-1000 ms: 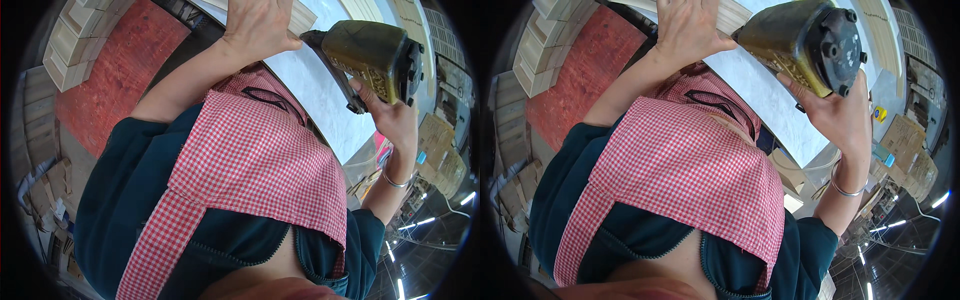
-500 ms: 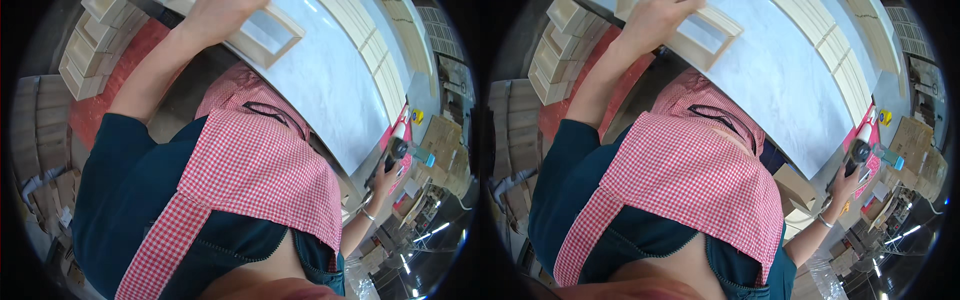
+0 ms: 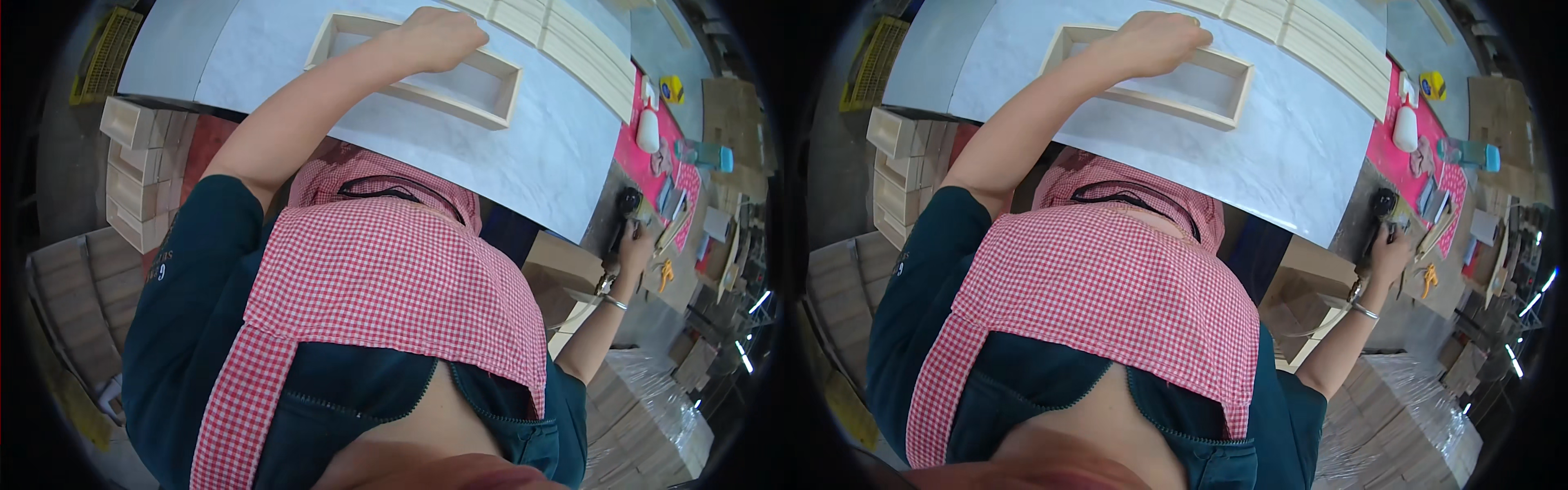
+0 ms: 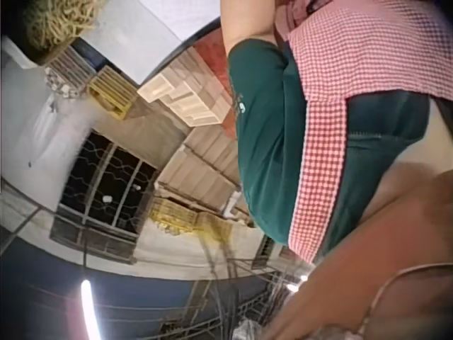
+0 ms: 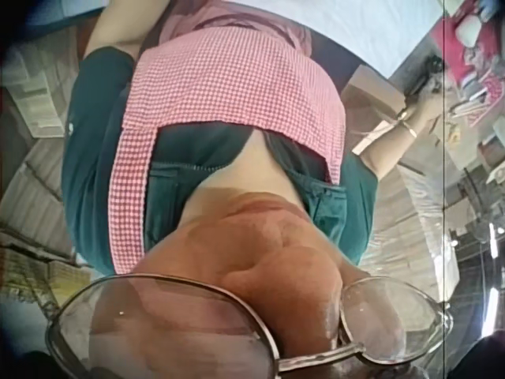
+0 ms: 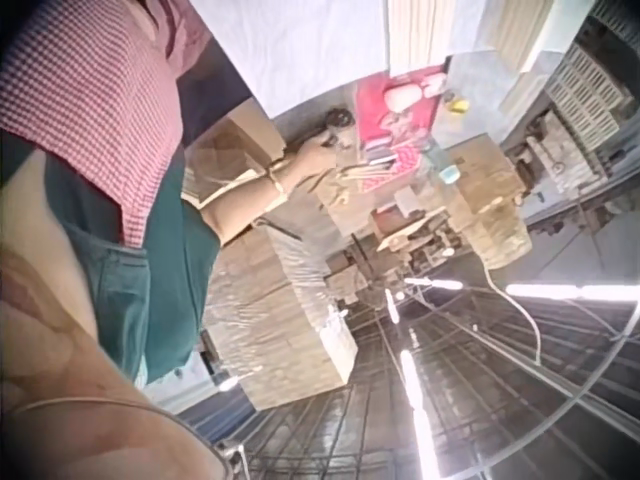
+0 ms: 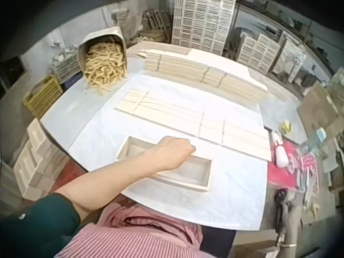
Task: Assemble wooden boxes using glue and a pneumatic nail gun at a workbench.
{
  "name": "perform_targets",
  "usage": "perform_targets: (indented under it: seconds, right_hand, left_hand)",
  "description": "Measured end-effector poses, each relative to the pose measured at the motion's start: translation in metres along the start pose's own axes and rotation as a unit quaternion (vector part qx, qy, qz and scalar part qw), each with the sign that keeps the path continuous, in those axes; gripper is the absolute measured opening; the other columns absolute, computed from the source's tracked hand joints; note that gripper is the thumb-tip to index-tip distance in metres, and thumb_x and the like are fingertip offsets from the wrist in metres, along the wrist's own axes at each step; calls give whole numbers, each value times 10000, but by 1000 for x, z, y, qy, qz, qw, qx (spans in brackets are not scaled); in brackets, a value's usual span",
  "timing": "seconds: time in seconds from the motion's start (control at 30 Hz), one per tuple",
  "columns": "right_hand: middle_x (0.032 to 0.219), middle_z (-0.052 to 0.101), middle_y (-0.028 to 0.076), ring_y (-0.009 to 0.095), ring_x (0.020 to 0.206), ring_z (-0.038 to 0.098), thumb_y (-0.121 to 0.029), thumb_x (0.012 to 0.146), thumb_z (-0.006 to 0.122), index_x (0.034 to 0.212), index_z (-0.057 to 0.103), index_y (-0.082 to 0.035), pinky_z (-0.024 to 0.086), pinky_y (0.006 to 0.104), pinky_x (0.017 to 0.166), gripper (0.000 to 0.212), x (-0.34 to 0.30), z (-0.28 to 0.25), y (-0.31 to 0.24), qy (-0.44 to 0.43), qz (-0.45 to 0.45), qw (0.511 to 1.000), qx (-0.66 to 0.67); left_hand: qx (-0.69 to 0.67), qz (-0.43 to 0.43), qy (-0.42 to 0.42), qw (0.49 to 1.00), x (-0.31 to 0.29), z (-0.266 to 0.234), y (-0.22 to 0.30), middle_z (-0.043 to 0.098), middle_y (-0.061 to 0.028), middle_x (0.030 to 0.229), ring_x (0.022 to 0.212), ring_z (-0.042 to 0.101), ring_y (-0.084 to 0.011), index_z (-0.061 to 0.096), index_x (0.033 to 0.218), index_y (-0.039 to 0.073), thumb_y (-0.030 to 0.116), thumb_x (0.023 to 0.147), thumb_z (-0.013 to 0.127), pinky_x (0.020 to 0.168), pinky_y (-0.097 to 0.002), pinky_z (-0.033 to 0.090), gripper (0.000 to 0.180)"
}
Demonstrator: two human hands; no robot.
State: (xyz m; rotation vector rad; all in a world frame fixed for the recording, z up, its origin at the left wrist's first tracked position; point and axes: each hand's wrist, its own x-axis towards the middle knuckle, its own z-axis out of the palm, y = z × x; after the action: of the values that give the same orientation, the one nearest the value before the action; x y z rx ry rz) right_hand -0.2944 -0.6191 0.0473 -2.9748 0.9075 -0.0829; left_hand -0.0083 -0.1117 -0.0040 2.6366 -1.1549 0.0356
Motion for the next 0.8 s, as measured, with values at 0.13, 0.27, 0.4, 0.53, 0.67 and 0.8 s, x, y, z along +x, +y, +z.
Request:
perform_targets:
  seconds: [0.13, 0.27, 0.4, 0.53, 0.67, 0.8]
  right_hand:
    - [1111, 719, 216, 375, 997, 692, -284, 943, 650, 1207, 662, 57, 550, 401, 864, 432, 57, -4, -22, 138, -45, 986, 77]
    - [1077, 725, 223, 376, 963, 701, -399, 916, 681, 1168, 673, 73, 556, 409, 849, 535, 123, 2, -92, 185, -117, 956, 196]
    - [1035, 728, 239, 380, 919, 706, -532, 843, 720, 1162, 676, 72, 559, 420, 828, 684, 223, 60, -71, 146, 18, 986, -81]
    - [1029, 720, 259, 404, 878, 705, -600, 777, 753, 1152, 668, 69, 567, 451, 806, 772, 249, 68, -52, 32, 26, 999, 12]
    - [1115, 697, 254, 391, 856, 710, -543, 793, 777, 1197, 622, 74, 586, 431, 769, 754, 247, 67, -62, 101, 44, 987, 118]
    - [1120, 678, 237, 353, 840, 715, -469, 819, 793, 1209, 586, 75, 606, 376, 726, 701, 179, 7, -131, 214, 74, 931, 286]
  left_hand:
    - [93, 20, 157, 983, -37, -55, 43, 657, -71, 1171, 1063, 617, -202, 664, 1249, 124, 211, 886, 705, 939, -363, 477, 376]
    - [9, 61, 253, 965, -97, -60, 73, 648, -65, 1216, 1035, 625, -230, 669, 1152, 98, 121, 838, 712, 912, -344, 495, 318]
    - [-30, 66, 213, 974, -140, -46, 87, 644, -73, 1284, 1129, 613, -228, 701, 1073, 84, 72, 811, 716, 1004, -371, 477, 262]
    - [-22, 6, 228, 973, -163, -41, 84, 646, -76, 1279, 1161, 604, -226, 700, 1090, 88, 69, 802, 720, 1024, -380, 468, 289]
    - [24, -31, 272, 962, -152, -37, 88, 645, -45, 1243, 1140, 601, -201, 678, 1097, 112, 117, 842, 664, 1026, -369, 446, 256]
    - [48, -38, 249, 966, -132, -17, 78, 621, -24, 1294, 1190, 582, -190, 656, 1159, 131, 167, 888, 628, 1099, -406, 385, 275]
